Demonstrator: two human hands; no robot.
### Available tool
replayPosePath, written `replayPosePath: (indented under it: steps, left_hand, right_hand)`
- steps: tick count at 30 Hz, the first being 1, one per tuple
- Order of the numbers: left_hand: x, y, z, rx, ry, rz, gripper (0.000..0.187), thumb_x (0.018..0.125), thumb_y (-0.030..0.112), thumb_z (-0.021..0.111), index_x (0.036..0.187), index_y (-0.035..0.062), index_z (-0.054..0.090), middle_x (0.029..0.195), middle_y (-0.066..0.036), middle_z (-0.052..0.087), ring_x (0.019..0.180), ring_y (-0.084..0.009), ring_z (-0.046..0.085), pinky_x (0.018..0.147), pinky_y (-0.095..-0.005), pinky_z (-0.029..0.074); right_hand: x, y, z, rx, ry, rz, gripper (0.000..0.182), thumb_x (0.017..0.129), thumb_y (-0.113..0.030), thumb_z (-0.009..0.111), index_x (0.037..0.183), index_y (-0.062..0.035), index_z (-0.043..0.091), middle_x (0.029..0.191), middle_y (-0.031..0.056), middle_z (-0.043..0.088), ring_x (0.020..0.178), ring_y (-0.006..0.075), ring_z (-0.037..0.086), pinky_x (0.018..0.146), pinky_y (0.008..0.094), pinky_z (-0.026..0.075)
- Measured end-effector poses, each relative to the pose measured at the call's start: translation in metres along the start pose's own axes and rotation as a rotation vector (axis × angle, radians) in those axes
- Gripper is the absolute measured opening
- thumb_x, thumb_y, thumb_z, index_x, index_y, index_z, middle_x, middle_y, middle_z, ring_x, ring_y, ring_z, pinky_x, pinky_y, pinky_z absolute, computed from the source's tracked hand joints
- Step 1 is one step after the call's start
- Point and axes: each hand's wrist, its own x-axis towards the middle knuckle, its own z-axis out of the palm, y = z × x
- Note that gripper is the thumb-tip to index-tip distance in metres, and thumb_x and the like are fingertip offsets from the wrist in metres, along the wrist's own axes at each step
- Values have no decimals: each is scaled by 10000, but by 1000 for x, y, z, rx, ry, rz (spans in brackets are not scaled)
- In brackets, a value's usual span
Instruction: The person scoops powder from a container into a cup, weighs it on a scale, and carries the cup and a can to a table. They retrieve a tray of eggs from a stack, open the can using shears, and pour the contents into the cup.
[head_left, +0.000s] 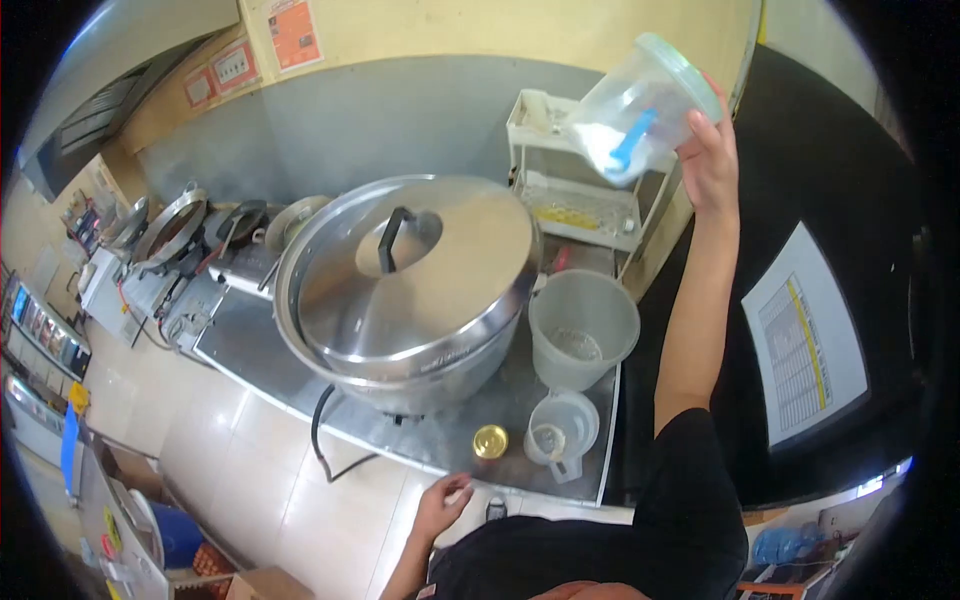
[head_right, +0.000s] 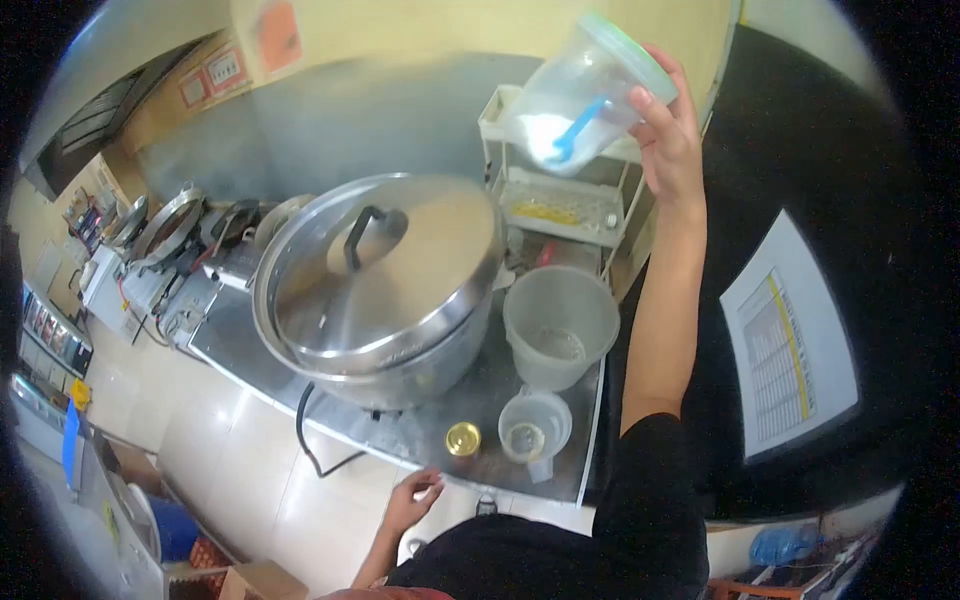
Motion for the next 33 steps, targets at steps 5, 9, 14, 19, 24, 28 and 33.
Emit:
replayPosePath:
  steps: [5,9,14,19,24,28,33]
  left_hand:
    - [-37,184,-6,-709,-1,888,906,881,420,768,1568,102,270,1538,-154,407,1391,-297,458,1066,-458,475]
    - [-57,187,-17,-1158,173,762,1027,889,677,598,1609,134,106,1612,-134,270,1461,-351,341,1126,-533,400]
    - [-54,135,-13,-1003,558,713,913,942,750,381,1565,95,252,1544,-139,363,1446,-322,348,1167,-529,333]
    - [-46,100,-22,-1158,238,352,810,961,686,410,1501,83,375,1446,-144,491,1311,-315,518,1057,-485,470]
    - [-31,54,-31,-1035,-474,-27,777,943,685,440,1443,90,462,1365,-134,577,1199,-326,614,879,-511,579]
    - [-14,23,-30,-1534,-883,-436,796,894,729,501,1385,103,524,1245,-249,592,982,-376,621,709,-484,544]
    - [-11,38,-25,-1342,-344,-291,753,887,693,543,1385,130,525,1159,-301,585,810,-349,624,703,-371,557]
  right_hand:
    - [-129,-39,122,55,-381,132,808,696,-273,876,1374,-64,490,1285,104,571,1190,223,573,1032,371,464]
    - [-209,-53,179,-129,-797,56,815,681,-286,916,1368,-117,512,1348,176,515,1282,342,505,1090,419,389]
    - [-277,-65,208,-350,-662,119,738,717,-415,874,1331,-136,576,1391,258,435,1250,451,485,1042,500,429]
    - [-314,-63,213,-496,-562,32,615,719,-427,845,1266,-218,660,1348,236,463,1157,414,519,978,506,426]
    - [-323,-79,166,-427,-762,-65,690,638,-396,850,1288,-241,678,1362,215,498,1166,387,533,981,492,397]
    - [-347,-88,74,-689,-395,-18,792,733,-463,752,1416,-109,563,1403,237,491,1259,377,513,1080,471,379]
    - [-455,-48,-6,-701,426,743,564,1019,-400,558,1473,-76,471,1477,102,497,1317,222,487,1041,340,402]
